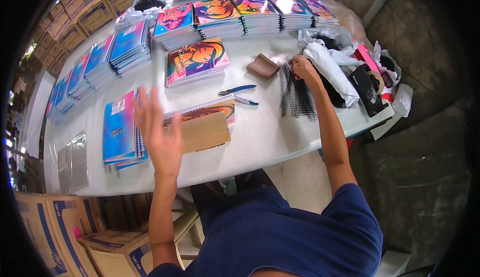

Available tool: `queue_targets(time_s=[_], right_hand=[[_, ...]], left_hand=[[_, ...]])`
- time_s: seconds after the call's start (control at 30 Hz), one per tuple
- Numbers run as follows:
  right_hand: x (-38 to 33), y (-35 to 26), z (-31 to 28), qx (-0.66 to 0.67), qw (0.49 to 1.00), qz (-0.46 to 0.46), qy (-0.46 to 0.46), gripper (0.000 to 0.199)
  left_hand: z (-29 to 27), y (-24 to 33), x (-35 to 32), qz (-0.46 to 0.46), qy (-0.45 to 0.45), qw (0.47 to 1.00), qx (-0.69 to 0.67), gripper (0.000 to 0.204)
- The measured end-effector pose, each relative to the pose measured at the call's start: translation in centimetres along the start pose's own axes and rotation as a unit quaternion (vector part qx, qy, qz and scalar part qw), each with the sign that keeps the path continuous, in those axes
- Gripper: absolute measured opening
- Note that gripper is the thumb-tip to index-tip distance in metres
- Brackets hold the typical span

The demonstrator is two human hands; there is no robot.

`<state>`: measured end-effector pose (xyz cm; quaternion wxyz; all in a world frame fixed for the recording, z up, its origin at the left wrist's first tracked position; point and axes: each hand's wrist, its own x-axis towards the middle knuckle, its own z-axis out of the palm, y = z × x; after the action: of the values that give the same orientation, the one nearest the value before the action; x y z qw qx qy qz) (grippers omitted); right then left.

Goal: The person repeatedly threads plastic spiral binding coils through the pre-punched holes of several notebooks one by one. The person picks up a notebook, aligns a coil with the holes, twists it through by hand, and then uses a pair of pliers to trim and crimp the ends of the coil.

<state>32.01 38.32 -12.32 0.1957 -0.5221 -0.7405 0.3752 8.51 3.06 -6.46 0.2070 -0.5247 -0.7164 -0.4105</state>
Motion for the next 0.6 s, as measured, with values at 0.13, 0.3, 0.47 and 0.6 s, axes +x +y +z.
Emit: queue_targets(time_s=[0.13, 0.3, 0.47, 0.6], right_hand=[[-7.0, -5.8, 1.2, 0.035, 0.963, -0.264, -0.046, 0.015], [-12.5, -9.7, 4.5, 0.131, 0.934, -0.306, -0.128, 0.016], [-11.9, -9.3, 6.0, 0.192, 0.915, -0.301, -0.185, 0.016], [-11.4, -9.2, 6.0, 0.212, 0.894, -0.337, -0.208, 0.014]], left_hand=[[3.4, 3.5, 1.9, 0.085, -0.098, 0.987, 0.095, 0.07], [7.0, 4.2, 2.1, 0.097, -0.191, 0.968, 0.133, 0.065], [7.6, 3.9, 2.0, 0.083, -0.201, 0.972, 0.094, 0.056], [7.7, 3.6, 2.3, 0.078, -0.206, 0.972, 0.082, 0.055]])
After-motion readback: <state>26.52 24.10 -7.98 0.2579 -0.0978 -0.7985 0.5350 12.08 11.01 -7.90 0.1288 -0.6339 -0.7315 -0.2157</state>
